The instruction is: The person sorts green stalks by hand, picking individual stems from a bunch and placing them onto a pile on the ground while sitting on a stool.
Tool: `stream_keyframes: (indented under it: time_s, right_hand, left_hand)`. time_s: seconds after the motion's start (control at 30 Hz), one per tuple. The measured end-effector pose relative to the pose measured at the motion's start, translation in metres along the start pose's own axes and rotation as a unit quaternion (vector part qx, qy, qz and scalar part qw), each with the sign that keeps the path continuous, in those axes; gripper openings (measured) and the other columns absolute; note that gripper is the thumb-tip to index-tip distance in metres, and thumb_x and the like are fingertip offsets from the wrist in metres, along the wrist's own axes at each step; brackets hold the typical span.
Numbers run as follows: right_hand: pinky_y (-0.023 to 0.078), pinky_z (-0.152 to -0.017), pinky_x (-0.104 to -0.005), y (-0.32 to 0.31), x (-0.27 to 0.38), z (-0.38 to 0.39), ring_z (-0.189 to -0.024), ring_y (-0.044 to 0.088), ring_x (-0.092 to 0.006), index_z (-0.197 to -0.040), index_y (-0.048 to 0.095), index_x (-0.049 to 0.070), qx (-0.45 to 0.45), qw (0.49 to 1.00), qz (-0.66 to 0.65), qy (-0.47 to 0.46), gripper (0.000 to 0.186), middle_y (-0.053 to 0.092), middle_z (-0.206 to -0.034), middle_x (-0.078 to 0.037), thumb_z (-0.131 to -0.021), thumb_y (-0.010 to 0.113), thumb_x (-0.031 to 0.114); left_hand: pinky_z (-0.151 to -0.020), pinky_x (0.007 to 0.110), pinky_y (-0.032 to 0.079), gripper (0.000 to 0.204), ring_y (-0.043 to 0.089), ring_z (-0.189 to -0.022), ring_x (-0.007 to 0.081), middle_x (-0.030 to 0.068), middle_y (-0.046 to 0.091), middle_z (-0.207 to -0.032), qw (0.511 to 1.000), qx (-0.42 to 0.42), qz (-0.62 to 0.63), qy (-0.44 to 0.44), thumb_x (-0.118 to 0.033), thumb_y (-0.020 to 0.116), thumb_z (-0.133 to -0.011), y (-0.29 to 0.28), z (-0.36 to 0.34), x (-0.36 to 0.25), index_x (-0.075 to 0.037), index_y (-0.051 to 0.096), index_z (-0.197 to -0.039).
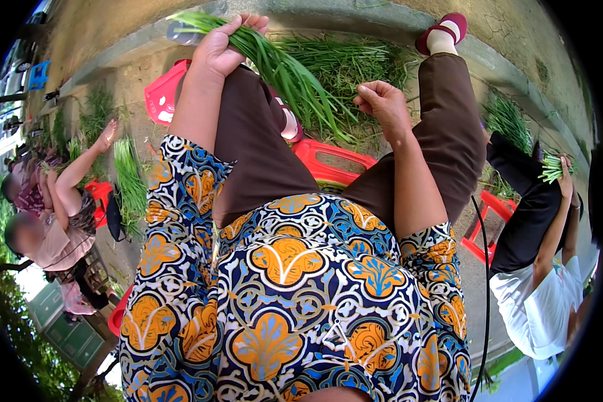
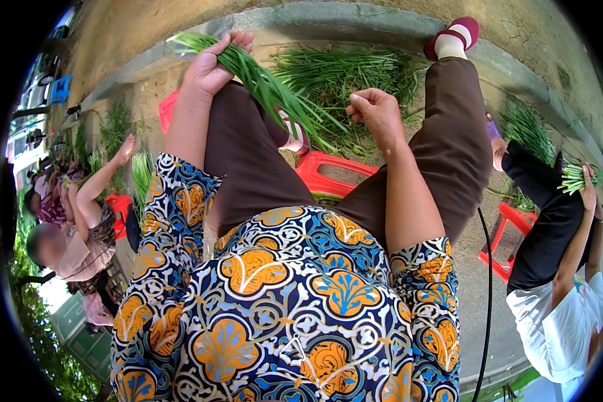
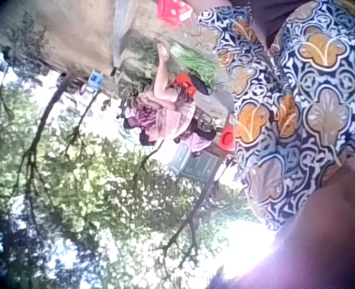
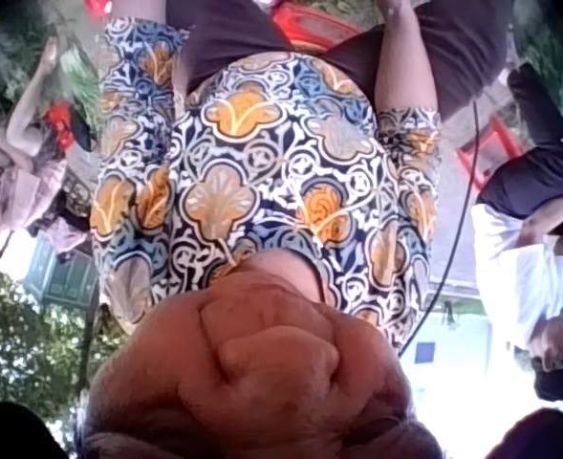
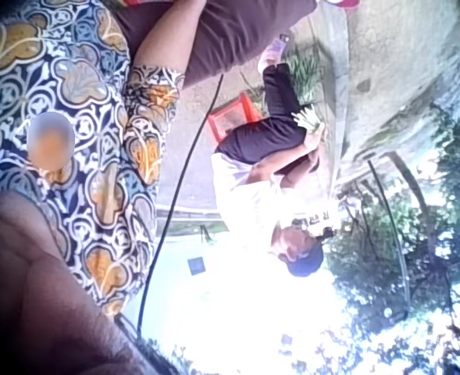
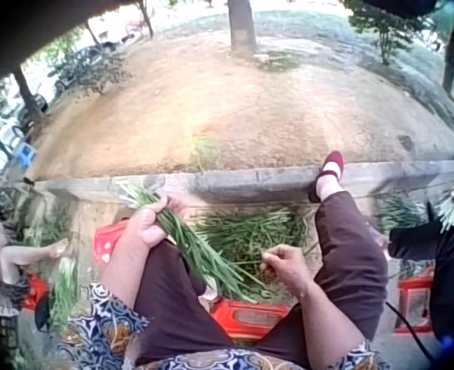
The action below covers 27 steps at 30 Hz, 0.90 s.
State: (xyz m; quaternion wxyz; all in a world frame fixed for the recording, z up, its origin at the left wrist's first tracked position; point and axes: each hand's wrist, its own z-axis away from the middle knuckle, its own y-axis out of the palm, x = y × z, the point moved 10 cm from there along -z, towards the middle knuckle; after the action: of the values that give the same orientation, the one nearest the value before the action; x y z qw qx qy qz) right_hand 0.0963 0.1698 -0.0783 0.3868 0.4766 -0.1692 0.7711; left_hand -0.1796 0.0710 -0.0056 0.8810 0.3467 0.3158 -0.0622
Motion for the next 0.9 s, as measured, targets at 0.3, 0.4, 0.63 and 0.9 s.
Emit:
stream_keyframes:
  time_s: [0.3, 0.4, 0.63, 0.9]
  right_hand:
    - [0.044, -0.053, -0.0204, 0.001, 0.001, 0.0, -0.055, 0.054, -0.0079, -0.082, 0.06, 0.0, -0.021, 1.0, -0.011, 0.001, 0.014, 0.06, -0.068, -0.004, -0.086, 0.059, 0.014]
    - [0.044, -0.052, -0.0208, -0.006, -0.005, -0.003, -0.058, 0.054, -0.0083, -0.085, 0.06, 0.0, -0.033, 0.999, -0.026, 0.008, 0.015, 0.059, -0.07, -0.003, -0.087, 0.057, 0.014]
    - [0.043, -0.054, -0.0219, -0.028, 0.001, -0.002, -0.067, 0.052, -0.0081, -0.096, 0.059, -0.001, -0.125, 0.992, -0.003, -0.034, 0.016, 0.058, -0.085, -0.004, -0.083, 0.052, 0.007]
    - [0.041, -0.053, -0.0191, -0.031, 0.034, 0.013, -0.06, 0.049, -0.0058, -0.092, 0.06, 0.003, -0.157, 0.978, -0.054, -0.127, 0.011, 0.055, -0.072, 0.001, -0.083, 0.06, 0.009]
  left_hand:
    - [-0.101, 0.054, 0.033, 0.016, 0.051, -0.111, 0.0369, 0.0187, 0.053, -0.109, 0.997, 0.007, 0.063, 0.045, -0.01, 0.043, -0.093, -0.039, -0.039, -0.014, -0.001, 0.043, -0.105]
    - [-0.101, 0.054, 0.034, 0.015, 0.053, -0.107, 0.0358, 0.0183, 0.054, -0.108, 0.995, -0.056, 0.061, 0.059, -0.011, 0.042, -0.093, -0.02, -0.016, -0.01, 0.0, 0.044, -0.103]
    - [-0.093, 0.054, 0.041, 0.014, 0.058, -0.089, 0.0328, 0.0148, 0.056, -0.087, 0.992, -0.069, 0.091, 0.061, -0.014, 0.041, -0.094, -0.036, -0.023, -0.012, -0.001, 0.046, -0.094]
    - [-0.092, 0.054, 0.042, 0.014, 0.058, -0.086, 0.0313, 0.0141, 0.054, -0.088, 0.994, -0.051, 0.077, 0.052, -0.016, 0.043, -0.094, -0.037, -0.022, -0.012, -0.002, 0.046, -0.095]
